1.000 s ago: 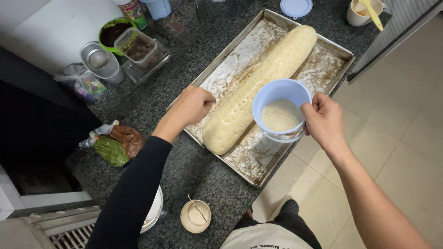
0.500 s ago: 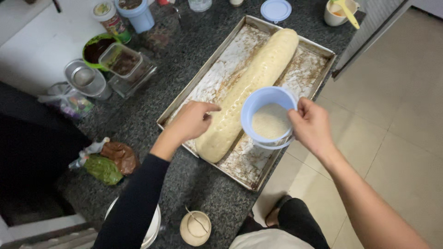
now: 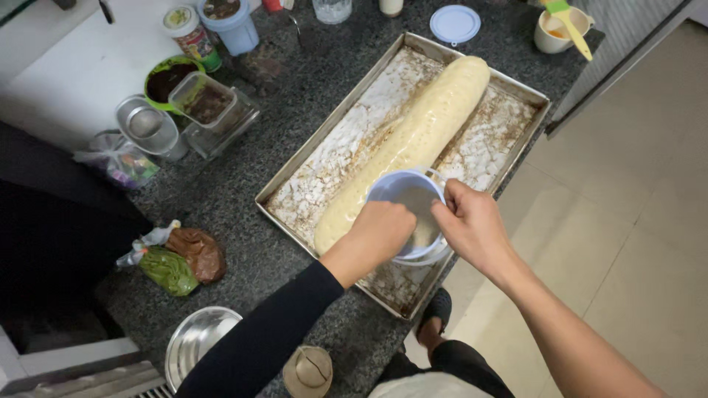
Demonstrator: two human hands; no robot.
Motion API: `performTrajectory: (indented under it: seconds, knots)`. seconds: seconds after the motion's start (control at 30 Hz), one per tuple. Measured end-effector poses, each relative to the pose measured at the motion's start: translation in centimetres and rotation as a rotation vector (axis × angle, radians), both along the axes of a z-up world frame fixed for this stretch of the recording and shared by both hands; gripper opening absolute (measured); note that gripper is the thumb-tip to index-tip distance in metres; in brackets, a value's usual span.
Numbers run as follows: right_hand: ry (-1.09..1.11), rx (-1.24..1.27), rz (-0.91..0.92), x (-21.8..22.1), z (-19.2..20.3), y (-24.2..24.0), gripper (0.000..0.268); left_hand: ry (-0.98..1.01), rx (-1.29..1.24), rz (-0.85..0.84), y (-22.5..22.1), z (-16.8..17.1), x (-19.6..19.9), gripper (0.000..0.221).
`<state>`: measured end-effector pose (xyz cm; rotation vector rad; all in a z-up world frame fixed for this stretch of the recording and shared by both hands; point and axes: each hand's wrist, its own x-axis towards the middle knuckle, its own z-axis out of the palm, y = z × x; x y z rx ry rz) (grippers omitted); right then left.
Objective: The person brushes egg wash onto a large loaf of dough with a brush and then sprinkles seeds by hand from a bucket before sliding the tray into a rack.
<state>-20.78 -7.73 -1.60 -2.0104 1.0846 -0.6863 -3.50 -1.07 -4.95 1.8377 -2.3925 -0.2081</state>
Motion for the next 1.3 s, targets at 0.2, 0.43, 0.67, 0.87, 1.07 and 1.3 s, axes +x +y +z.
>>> performTrajectory:
  seconds: [0.2, 0.43, 0.67, 0.87, 1.07, 1.3]
  knots:
    - [0.003, -0.029, 0.021, 0.3, -1.3, -1.3, 0.028, 0.431, 0.130, 0.041, 0.2, 1.4, 2.0, 0.011]
    - [-0.123, -0.048, -0.076, -0.6, -4.2, -3.5, 0.025, 1.009, 0.030, 0.309, 1.4, 6.8, 10.0, 0.020]
    - [-0.255, 0.201, -0.204, -2.1, -4.6, -4.4, 0.027, 0.434, -0.079, 0.334, 0.7, 7.1, 11.7, 0.020]
    - [-0.273, 0.220, -0.261, -3.5, -3.4, -4.7, 0.028, 0.439, -0.123, 0.301, -0.5, 6.3, 11.9, 0.020]
    - [-0.254, 0.210, -0.319, -4.8, -2.9, -5.0, 0.027, 0.455, -0.041, 0.322, -0.7, 5.7, 11.3, 0.023]
    - [-0.318, 0.259, -0.319, -4.9, -3.6, -7.3, 0.024, 0.426, -0.091, 0.298, -2.5, 4.5, 9.9, 0.027]
